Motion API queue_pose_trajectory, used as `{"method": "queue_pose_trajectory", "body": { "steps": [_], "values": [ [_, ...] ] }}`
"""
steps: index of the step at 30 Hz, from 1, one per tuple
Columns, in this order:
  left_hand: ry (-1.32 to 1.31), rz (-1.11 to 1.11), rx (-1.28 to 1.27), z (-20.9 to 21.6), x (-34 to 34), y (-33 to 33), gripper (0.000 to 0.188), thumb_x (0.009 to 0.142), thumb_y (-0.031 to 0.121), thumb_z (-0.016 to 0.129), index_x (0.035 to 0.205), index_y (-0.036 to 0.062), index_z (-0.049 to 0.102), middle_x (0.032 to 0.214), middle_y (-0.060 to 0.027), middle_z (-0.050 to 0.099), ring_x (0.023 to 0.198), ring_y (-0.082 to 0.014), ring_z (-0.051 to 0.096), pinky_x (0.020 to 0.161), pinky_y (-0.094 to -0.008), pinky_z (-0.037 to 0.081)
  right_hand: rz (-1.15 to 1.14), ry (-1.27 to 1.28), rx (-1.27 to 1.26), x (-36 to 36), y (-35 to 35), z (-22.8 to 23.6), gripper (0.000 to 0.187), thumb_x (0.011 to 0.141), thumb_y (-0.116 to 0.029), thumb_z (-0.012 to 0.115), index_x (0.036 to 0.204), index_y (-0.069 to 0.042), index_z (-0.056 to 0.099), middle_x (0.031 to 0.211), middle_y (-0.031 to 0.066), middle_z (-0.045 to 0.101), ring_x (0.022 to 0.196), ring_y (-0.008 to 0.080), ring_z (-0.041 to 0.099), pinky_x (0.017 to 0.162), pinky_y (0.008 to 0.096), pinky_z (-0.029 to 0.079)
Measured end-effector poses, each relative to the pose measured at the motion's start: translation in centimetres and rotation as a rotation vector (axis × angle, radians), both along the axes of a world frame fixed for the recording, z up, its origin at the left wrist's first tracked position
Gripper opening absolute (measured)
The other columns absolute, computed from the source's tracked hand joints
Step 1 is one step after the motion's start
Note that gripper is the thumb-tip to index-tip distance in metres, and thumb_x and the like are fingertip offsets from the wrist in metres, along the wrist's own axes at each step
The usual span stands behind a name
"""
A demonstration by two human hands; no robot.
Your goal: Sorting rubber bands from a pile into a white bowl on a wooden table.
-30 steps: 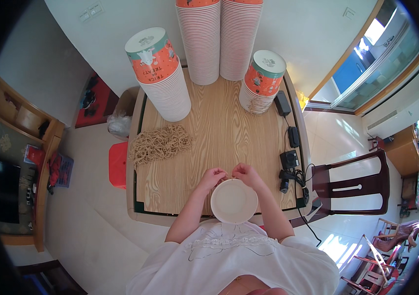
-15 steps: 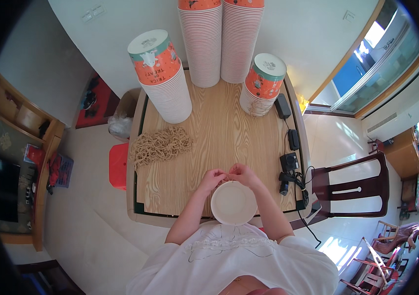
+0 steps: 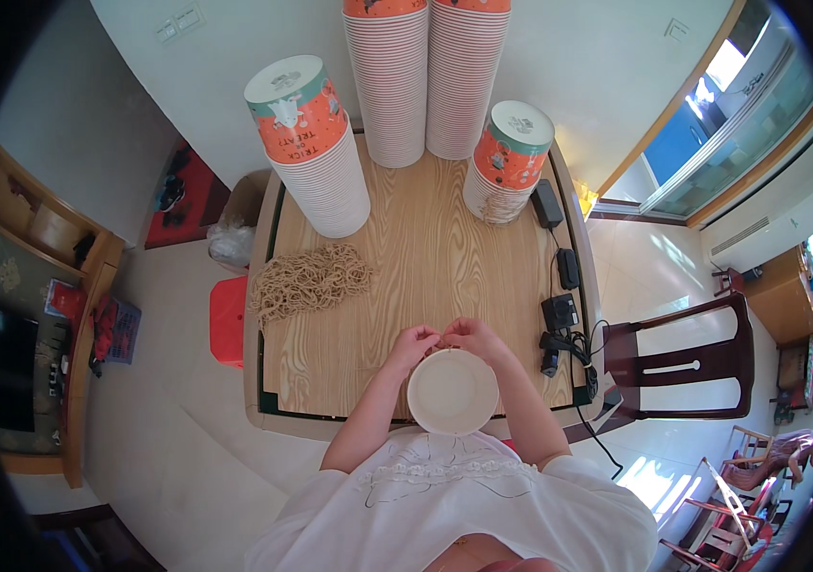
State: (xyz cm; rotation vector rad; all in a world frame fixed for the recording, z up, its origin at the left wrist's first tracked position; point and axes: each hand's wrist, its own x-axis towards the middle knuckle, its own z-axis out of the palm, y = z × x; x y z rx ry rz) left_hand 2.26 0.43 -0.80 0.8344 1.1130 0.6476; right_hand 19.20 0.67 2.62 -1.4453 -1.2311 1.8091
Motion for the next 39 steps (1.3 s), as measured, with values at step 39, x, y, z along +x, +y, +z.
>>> {"method": "queue_pose_trajectory", "body": {
  "steps": [39],
  "values": [
    [-0.08, 0.08, -0.115, -0.7, -0.4, 0.5, 0.01, 0.08, 0.015, 0.053, 0.081, 0.0056, 0.056, 0.071, -0.0041, 0.061, 0.053, -0.0074, 0.052, 0.044, -0.0186, 0.04, 0.139, -0.122, -0.033, 0.4, 0.3, 0.2, 0.018, 0.078, -0.019, 0.059, 0.08, -0.001, 0.059, 0.071, 0.0011, 0.057, 0.064, 0.0076, 0.051, 0.056, 0.0215, 0.042]
  ]
}}
